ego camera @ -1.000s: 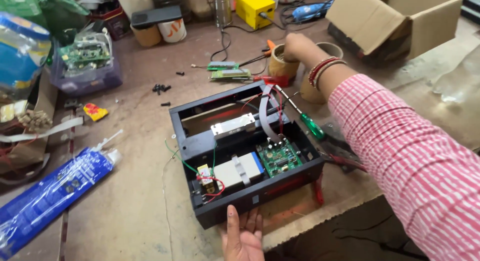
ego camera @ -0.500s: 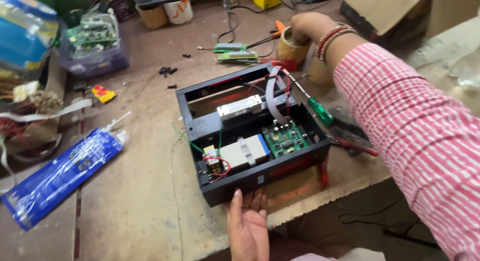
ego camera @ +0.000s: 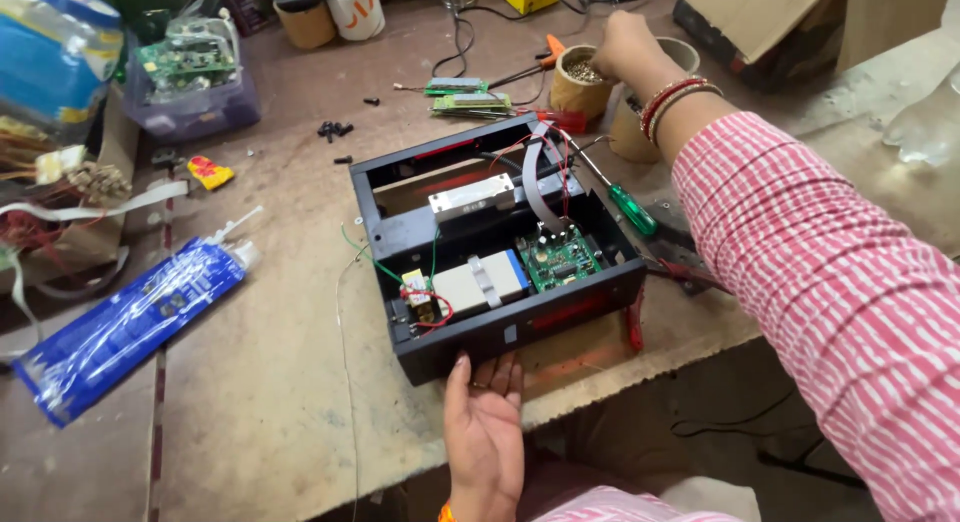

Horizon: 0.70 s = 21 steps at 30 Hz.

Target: Assemble an electronic device by installing components and connecting wires within a black housing.

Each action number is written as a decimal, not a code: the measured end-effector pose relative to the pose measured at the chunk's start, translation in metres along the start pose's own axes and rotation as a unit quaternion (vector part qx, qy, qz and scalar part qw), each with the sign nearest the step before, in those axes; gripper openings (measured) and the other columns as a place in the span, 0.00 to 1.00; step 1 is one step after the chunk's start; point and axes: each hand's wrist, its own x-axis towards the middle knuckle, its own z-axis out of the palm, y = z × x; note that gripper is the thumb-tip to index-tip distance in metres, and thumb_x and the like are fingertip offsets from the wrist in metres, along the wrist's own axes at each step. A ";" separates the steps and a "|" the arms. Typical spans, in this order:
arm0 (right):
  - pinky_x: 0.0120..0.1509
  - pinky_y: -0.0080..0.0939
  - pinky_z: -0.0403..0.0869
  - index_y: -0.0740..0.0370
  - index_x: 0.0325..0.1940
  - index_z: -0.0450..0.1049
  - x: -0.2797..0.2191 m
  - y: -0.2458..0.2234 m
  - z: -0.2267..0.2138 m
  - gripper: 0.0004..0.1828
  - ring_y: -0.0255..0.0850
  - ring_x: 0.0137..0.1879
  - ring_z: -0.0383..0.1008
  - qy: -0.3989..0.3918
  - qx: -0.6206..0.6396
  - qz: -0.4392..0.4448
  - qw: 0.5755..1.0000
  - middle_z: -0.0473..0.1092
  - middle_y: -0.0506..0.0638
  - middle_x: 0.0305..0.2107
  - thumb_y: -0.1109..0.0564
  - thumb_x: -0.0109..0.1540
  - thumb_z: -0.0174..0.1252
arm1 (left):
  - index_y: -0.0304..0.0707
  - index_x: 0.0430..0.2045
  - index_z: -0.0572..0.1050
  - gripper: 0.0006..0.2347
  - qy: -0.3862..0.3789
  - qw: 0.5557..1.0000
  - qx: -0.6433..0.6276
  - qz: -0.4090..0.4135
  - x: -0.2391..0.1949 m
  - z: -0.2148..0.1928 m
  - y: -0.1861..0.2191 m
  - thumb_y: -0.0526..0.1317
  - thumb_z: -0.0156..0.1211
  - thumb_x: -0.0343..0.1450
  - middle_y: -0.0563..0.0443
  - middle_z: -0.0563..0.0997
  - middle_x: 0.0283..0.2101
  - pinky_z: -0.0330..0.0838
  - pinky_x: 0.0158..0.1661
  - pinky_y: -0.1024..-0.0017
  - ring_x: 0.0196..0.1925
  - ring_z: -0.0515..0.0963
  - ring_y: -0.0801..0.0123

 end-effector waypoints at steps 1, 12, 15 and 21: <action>0.46 0.52 0.79 0.72 0.38 0.81 -0.006 0.001 0.003 0.21 0.59 0.44 0.80 0.002 0.001 -0.005 1.000 0.76 0.70 0.37 0.58 0.45 0.77 | 0.42 0.47 0.73 0.11 -0.001 1.000 -0.002 0.004 -0.001 -0.002 -0.001 0.43 0.53 0.73 0.47 0.80 0.54 0.66 0.60 0.57 0.55 0.78 0.57; 0.54 0.57 0.76 0.73 0.45 0.80 0.018 -0.032 0.014 0.22 0.65 0.52 0.77 -0.087 -0.035 0.010 0.996 0.75 0.72 0.45 0.51 0.56 0.67 | 0.44 0.44 0.76 0.10 0.005 0.999 -0.042 -0.012 0.026 -0.036 -0.018 0.44 0.55 0.72 0.47 0.83 0.46 0.68 0.55 0.59 0.52 0.79 0.57; 0.54 0.58 0.76 0.72 0.44 0.81 0.003 -0.035 0.003 0.19 0.64 0.50 0.78 -0.050 -0.031 -0.012 0.998 0.75 0.71 0.43 0.53 0.58 0.66 | 0.46 0.44 0.76 0.09 -0.003 0.998 -0.063 -0.020 0.046 -0.061 -0.025 0.44 0.57 0.72 0.46 0.83 0.46 0.68 0.56 0.56 0.53 0.79 0.55; 0.51 0.59 0.77 0.69 0.40 0.82 -0.056 -0.062 -0.029 0.14 0.63 0.46 0.79 0.039 0.034 -0.008 0.999 0.76 0.70 0.37 0.54 0.60 0.66 | 0.49 0.46 0.76 0.12 0.023 0.997 -0.052 -0.054 0.067 -0.096 -0.030 0.46 0.57 0.71 0.45 0.82 0.50 0.67 0.59 0.53 0.57 0.77 0.53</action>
